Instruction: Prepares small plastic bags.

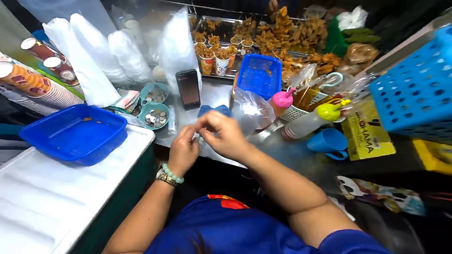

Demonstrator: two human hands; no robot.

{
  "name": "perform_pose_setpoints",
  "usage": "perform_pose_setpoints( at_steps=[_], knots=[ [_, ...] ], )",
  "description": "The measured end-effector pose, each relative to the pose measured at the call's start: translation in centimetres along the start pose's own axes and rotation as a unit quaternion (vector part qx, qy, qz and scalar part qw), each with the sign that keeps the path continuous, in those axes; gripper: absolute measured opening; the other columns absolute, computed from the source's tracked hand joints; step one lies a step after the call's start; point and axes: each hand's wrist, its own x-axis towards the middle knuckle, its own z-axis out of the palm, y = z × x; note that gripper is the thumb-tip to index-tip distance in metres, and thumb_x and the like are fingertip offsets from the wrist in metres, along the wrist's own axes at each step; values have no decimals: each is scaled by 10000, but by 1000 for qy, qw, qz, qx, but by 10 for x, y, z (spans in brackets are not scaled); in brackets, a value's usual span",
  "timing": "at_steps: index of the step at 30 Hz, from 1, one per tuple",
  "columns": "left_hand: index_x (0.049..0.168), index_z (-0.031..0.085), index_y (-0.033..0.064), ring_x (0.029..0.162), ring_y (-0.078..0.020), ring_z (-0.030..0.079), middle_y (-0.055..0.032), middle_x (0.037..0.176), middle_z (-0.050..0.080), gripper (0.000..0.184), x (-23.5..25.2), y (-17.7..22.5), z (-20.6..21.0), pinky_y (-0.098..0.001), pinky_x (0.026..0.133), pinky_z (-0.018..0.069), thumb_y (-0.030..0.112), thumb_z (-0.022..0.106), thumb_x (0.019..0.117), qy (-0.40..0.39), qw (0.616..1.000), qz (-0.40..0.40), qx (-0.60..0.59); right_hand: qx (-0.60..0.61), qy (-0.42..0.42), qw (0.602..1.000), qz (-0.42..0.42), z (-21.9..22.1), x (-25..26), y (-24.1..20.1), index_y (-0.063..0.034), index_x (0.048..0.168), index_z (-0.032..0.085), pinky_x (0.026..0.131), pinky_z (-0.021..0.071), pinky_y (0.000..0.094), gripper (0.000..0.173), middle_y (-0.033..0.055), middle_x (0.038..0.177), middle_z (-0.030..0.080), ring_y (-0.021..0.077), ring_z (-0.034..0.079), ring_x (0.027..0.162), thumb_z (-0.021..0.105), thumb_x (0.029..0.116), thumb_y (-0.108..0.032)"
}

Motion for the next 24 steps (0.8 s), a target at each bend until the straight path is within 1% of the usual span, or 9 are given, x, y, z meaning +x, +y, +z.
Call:
perform_pose_setpoints(
  at_steps=[2,4,6,11,15,17,19,21,24],
  knots=[
    [1351,631,-7,993,-283,695,-197,1354,621,426,-1,-1,10,-449,822,579,-17,546,934,-49,998,-36,-1,-68,-69,985,145,28,-20,44,59,995,723,851,583,433,149,196,995,704,292,703,915,589,932,48],
    [1433,569,11,1187,-290,652,-196,1446,568,487,-5,0,21,-424,978,540,-25,486,955,-104,992,-69,-6,-124,-172,945,247,44,-35,71,80,1145,704,1019,517,463,256,246,1176,695,352,678,1120,523,996,-21],
    [1414,579,-7,1294,-296,598,-206,1465,551,469,-13,0,37,-415,1064,499,-39,475,957,-141,987,-70,-19,-164,-218,918,288,56,-52,84,95,1202,663,1025,506,509,303,266,1239,666,387,660,1164,508,1029,-99],
    [1419,582,-1,1351,-293,559,-199,1475,549,473,-26,-7,64,-415,1129,453,-53,470,963,-179,981,-65,-27,-154,-207,896,363,69,-77,108,55,1331,585,1038,487,541,381,243,1315,632,373,622,1228,476,1054,-184],
    [1420,580,11,1291,-286,582,-195,1501,511,504,-24,-12,58,-392,1064,488,25,582,917,-176,981,-54,-54,-177,-174,916,314,69,-84,113,105,1168,681,987,508,579,302,279,1190,690,421,668,1142,540,1007,-108],
    [1526,449,26,1432,-360,420,-196,1595,386,747,-25,-15,54,-504,1160,371,115,720,835,-184,982,-25,-31,-191,-166,922,292,69,-87,113,109,1212,667,992,505,593,318,291,1214,680,433,663,1150,543,1000,-94],
    [1580,335,15,1492,-396,322,-201,1634,325,981,-27,-19,51,-581,1202,246,210,825,753,-186,983,11,0,-245,-109,941,205,71,-92,108,96,1070,723,842,572,603,241,271,1078,726,433,723,998,591,943,-61],
    [1582,298,-20,1480,-366,361,-205,1594,398,1117,-28,-21,48,-586,1218,194,314,872,684,-174,984,41,-9,-274,-72,951,121,66,-91,99,65,976,747,744,597,582,180,244,990,743,411,744,905,618,912,-44],
    [1569,345,-9,1396,-312,490,-187,1479,546,1105,-20,-22,39,-561,1225,206,417,884,704,-186,979,71,-55,-254,-58,963,71,47,-83,79,36,950,762,761,607,548,158,211,980,753,375,750,921,626,891,-17]
  ],
)
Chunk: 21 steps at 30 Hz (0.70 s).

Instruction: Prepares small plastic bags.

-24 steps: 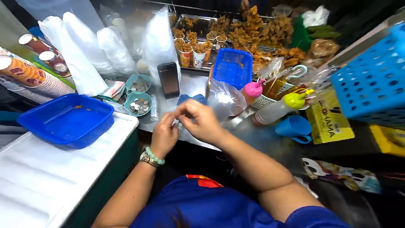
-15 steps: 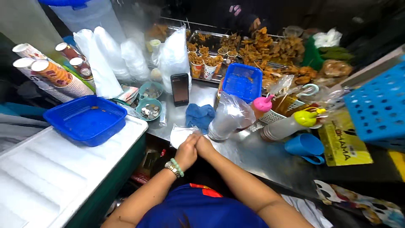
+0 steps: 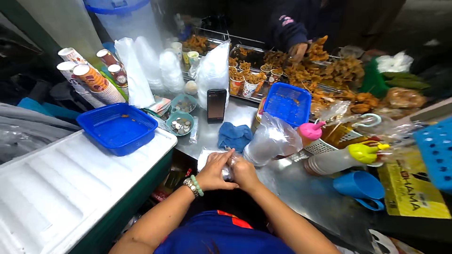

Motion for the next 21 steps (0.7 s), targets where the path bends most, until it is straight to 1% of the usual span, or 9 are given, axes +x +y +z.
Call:
perform_pose_setpoints(
  at_steps=[2,4,6,8,10,12,14,16,21],
  knots=[
    [1486,484,-22,1303,-323,571,-191,1369,632,855,3,0,-7,-559,1188,275,274,840,767,-2,1000,10,-18,45,8,999,-9,-20,1,-6,25,949,760,778,610,525,138,194,976,752,351,750,909,644,901,-33],
    [1314,631,-51,1209,-318,631,-191,1241,696,558,3,0,-8,-544,1134,367,146,793,817,20,999,6,-41,83,31,996,-14,-39,3,-9,16,941,754,778,607,467,149,174,939,739,305,740,873,626,920,-56],
    [1190,684,-69,1138,-303,661,-195,1155,718,405,1,3,-7,-523,1072,433,41,757,808,44,995,-5,-84,146,57,988,6,-57,4,-9,17,926,741,794,586,340,174,142,933,729,199,713,869,592,940,-72],
    [1162,693,-65,1073,-229,680,-175,1098,728,363,-2,10,-11,-438,1008,499,3,737,809,45,989,-38,-135,273,69,957,70,-71,6,-7,5,933,726,787,541,194,185,52,929,706,42,654,858,571,968,-90],
    [1195,658,-72,1030,-140,682,-149,1085,720,383,-4,16,-16,-334,960,539,6,732,827,19,978,-65,-196,426,68,890,147,-75,10,-9,-32,947,683,677,523,135,144,-49,862,671,-36,620,753,549,991,-58],
    [1276,582,-94,1052,-68,670,-116,1136,706,494,-6,24,-19,-264,975,538,42,762,837,3,959,-56,-277,505,34,840,193,-75,14,-14,-54,965,658,662,541,156,159,-78,818,682,-29,633,713,508,1012,-33],
    [1287,550,-91,1025,-28,664,-66,1126,698,524,-6,36,-18,-233,953,545,79,773,845,23,935,-46,-351,500,-35,844,193,-75,17,-17,-42,989,654,699,545,171,164,-73,825,670,-23,631,735,494,1022,-56],
    [1213,579,-71,959,-22,673,-31,1048,707,419,-6,45,-14,-233,904,561,54,752,853,59,921,-65,-379,491,-63,847,194,-77,20,-21,-46,978,657,710,539,175,169,-70,816,656,-22,623,738,499,1028,-77],
    [1067,657,-9,848,-5,676,25,922,716,227,-7,40,-13,-219,811,573,-8,694,843,84,926,-92,-358,598,23,766,236,-91,22,-25,-64,919,673,572,508,150,232,-56,740,684,-10,615,622,471,1027,-29]
  ],
)
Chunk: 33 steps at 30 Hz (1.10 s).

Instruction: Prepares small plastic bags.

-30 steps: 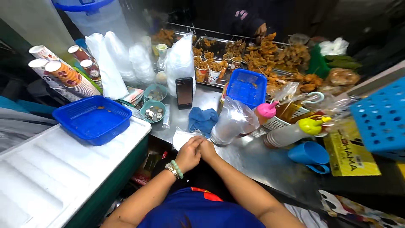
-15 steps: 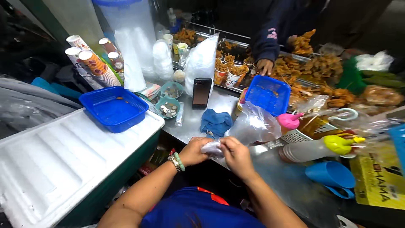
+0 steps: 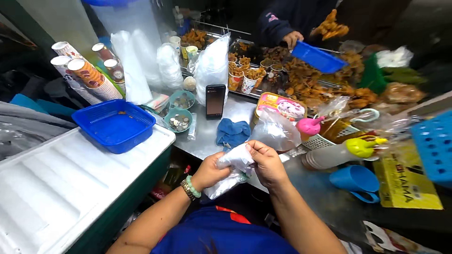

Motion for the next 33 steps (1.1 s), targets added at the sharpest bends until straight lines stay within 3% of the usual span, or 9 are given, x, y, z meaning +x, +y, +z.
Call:
perform_pose_setpoints(
  at_steps=[2,4,6,8,9,15,22,28,33],
  knots=[
    [1063,657,0,849,-8,679,28,921,718,226,1,3,-5,-224,811,577,-12,691,840,9,1000,-3,6,35,-32,998,-29,-6,0,8,-48,1060,651,685,562,194,181,-47,852,715,14,664,740,487,1038,-122],
    [1078,655,-3,867,-21,695,21,939,733,243,2,9,-7,-238,829,589,-23,693,840,27,1000,-13,-8,-27,-95,992,-80,-13,0,19,22,1281,513,854,560,205,471,-56,1077,691,0,661,944,671,964,-289],
    [1070,655,4,861,-22,698,24,930,735,247,2,12,-6,-241,824,594,-31,710,831,30,999,-13,-12,-94,-62,985,-133,-11,0,29,32,1134,650,861,569,223,374,-17,1058,714,16,669,947,785,874,-200],
    [1051,657,3,826,2,671,29,903,712,250,2,11,-5,-216,785,576,-13,708,806,19,999,-13,25,-95,19,982,-163,-5,2,29,-37,930,742,828,593,232,76,-32,930,746,13,693,873,697,878,-5],
    [1038,658,4,813,14,664,34,891,705,246,2,12,-5,-205,772,569,-5,706,797,17,999,-16,43,-68,57,982,-167,-1,3,24,-65,901,739,809,594,227,135,-56,886,744,5,693,839,646,904,33],
    [1010,675,6,815,15,650,19,887,701,243,5,3,-11,-200,777,550,28,744,778,24,994,-31,100,159,190,958,-142,14,13,-6,-67,980,632,806,617,270,239,-9,839,732,70,722,814,416,1076,-37],
    [1023,680,-7,839,-62,652,-50,911,696,232,5,-6,-16,-280,796,545,64,717,806,27,980,-85,179,197,231,932,-196,6,28,-25,-135,1074,575,817,601,320,272,-24,892,695,93,698,871,307,1113,-152],
    [1200,657,-25,912,-240,695,-173,1017,709,335,34,22,-78,-477,845,573,112,717,900,239,945,-57,217,120,238,913,-309,-25,20,-64,-132,1090,581,853,612,330,324,-22,930,720,103,718,910,260,1126,-152],
    [1298,546,-119,1125,-464,621,-345,1193,621,499,79,58,-163,-639,976,483,156,710,916,412,868,-79,265,-44,178,970,-160,-10,7,-25,-82,1046,614,763,605,238,188,-81,813,697,14,689,773,429,1083,-85]
  ],
)
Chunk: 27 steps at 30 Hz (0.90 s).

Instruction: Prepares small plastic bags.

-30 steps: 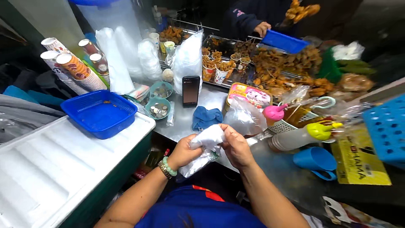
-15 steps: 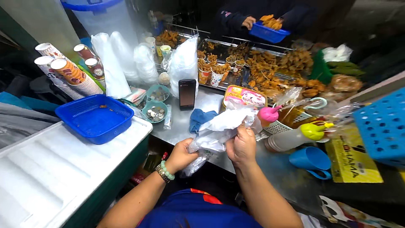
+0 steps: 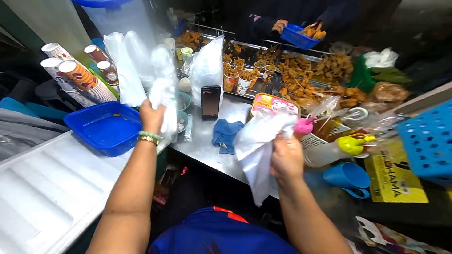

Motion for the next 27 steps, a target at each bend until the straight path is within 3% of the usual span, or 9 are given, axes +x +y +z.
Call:
perform_pose_setpoints(
  at_steps=[4,7,11,13,15,17,19,23,27],
  knots=[
    [1517,266,-118,1365,-479,436,-378,1475,401,928,32,-10,-7,-582,1123,385,315,785,881,115,989,-83,-33,-58,-78,994,46,8,-14,41,-37,967,661,729,573,202,182,-66,777,683,-13,655,730,504,1051,-73],
    [1556,198,-125,1469,-549,227,-399,1587,198,1035,3,5,-11,-617,1197,218,395,776,873,149,988,32,24,-129,-107,984,67,15,-12,62,-8,991,682,748,559,209,201,-34,804,686,-13,649,752,553,1048,-151],
    [1585,245,81,1336,-297,507,-202,1548,405,874,-90,7,22,-480,1047,483,370,731,919,-175,976,82,-94,-238,-159,956,63,32,-4,78,2,1045,713,801,542,287,288,34,871,702,42,648,813,566,1044,-245],
    [1587,218,21,1282,-214,569,-186,1480,485,1052,-123,-3,48,-400,1046,517,271,856,788,-336,929,39,-153,-257,-191,946,59,43,-1,81,5,1047,718,825,547,318,302,57,890,714,67,661,839,582,1036,-264],
    [1465,403,-40,1143,-140,658,-138,1275,648,892,-140,-9,59,-319,1008,553,153,892,745,-376,906,-10,-194,-244,-221,939,93,50,-1,80,0,1061,719,853,555,317,293,60,922,727,71,676,870,632,1014,-276],
    [1209,614,-41,950,-106,701,-70,1035,723,369,-141,-11,53,-298,892,587,32,753,874,-356,896,-67,-257,-181,-245,940,152,49,-1,87,-7,1069,715,839,569,282,243,34,925,734,50,683,860,703,969,-229],
    [1120,667,-26,865,-111,710,-59,949,739,161,-133,-10,38,-310,828,604,54,639,983,-299,907,-101,-278,-128,-291,926,203,42,1,93,-2,1054,711,819,581,272,214,27,909,733,46,685,833,754,916,-159],
    [1222,635,30,860,-124,716,-62,990,733,220,-117,-14,10,-322,779,615,144,564,1047,-157,921,-142,-327,-247,-322,897,173,34,16,107,-9,982,713,727,532,297,253,36,819,682,72,621,730,725,947,-259],
    [1160,632,86,834,-107,725,-29,936,738,189,-120,-9,-2,-302,742,624,196,502,1078,-82,890,-133,-428,-472,-249,838,116,50,31,125,63,1234,660,1040,483,515,365,271,1225,663,378,650,1153,485,1084,-219]
  ],
)
